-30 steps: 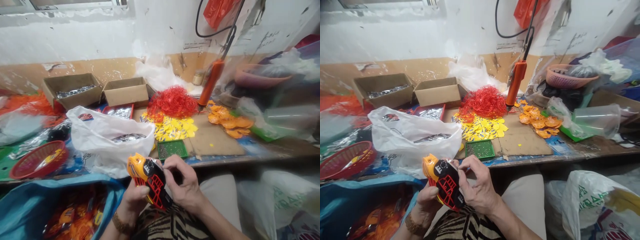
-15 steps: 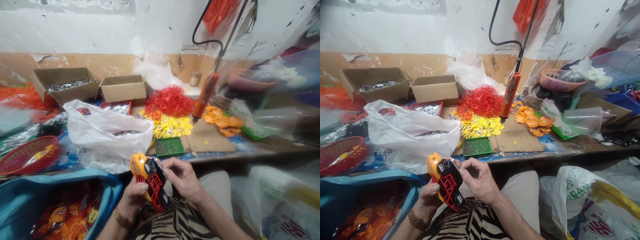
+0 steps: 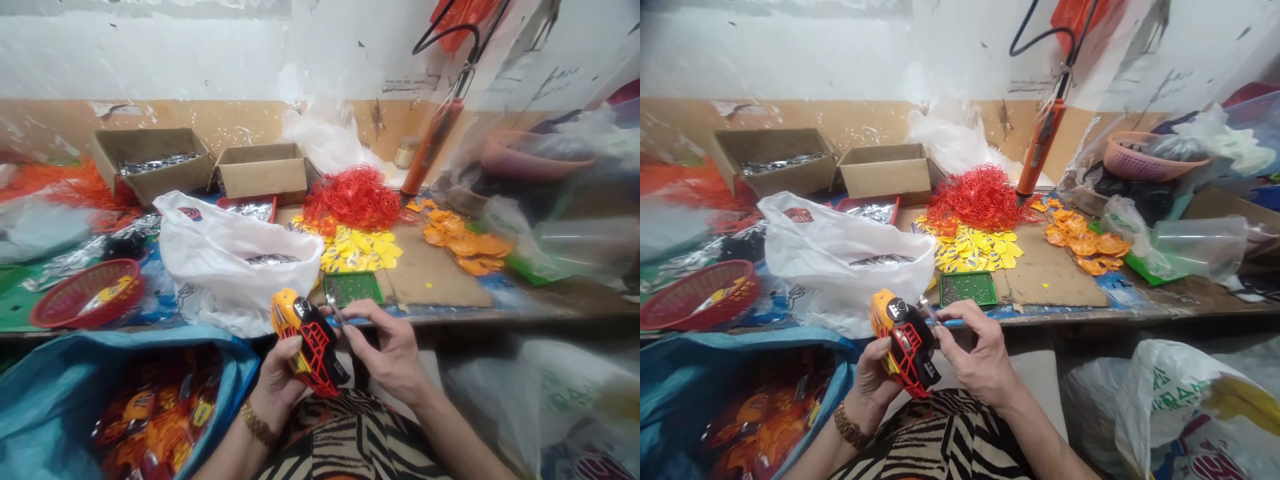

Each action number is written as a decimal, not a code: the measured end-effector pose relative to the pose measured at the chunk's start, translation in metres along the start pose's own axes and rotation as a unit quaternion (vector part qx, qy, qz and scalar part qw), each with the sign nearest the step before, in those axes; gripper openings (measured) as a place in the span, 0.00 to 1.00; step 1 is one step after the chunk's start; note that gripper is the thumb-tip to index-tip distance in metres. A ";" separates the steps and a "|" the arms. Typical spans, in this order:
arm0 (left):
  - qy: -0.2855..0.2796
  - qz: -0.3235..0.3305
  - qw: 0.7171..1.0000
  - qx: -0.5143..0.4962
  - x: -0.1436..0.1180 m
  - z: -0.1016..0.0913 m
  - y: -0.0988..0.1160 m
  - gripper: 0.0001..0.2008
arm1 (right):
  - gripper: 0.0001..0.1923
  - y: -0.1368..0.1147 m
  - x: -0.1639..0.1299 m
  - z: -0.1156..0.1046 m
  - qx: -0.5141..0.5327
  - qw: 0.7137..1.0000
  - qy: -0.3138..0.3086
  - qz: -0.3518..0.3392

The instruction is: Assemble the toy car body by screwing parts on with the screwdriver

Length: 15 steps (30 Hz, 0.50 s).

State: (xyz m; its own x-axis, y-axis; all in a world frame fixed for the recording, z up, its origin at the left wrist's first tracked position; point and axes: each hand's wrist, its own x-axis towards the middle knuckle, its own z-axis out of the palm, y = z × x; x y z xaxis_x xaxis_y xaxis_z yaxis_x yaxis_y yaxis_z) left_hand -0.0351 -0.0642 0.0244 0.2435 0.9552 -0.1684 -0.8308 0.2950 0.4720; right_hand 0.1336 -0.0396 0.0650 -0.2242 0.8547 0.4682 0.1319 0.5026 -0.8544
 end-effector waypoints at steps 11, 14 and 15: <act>0.121 0.080 0.989 0.011 0.030 0.003 -0.005 0.19 | 0.09 0.006 0.018 0.003 -0.238 0.960 -0.029 -0.141; 0.124 0.073 0.989 0.042 0.035 0.002 -0.007 0.23 | 0.09 0.012 0.020 0.002 -0.234 0.961 -0.028 -0.144; 0.123 0.071 0.989 0.049 0.037 0.002 -0.008 0.23 | 0.09 0.014 0.020 0.001 -0.228 0.962 -0.029 -0.145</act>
State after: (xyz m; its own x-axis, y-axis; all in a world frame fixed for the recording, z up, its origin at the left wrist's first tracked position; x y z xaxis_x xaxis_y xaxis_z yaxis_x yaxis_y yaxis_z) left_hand -0.0185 -0.0313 0.0162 -0.0118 0.9559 -0.2934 -0.7924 0.1700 0.5859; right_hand 0.1297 -0.0153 0.0621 -0.3678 0.6679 0.6470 0.4632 0.7349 -0.4953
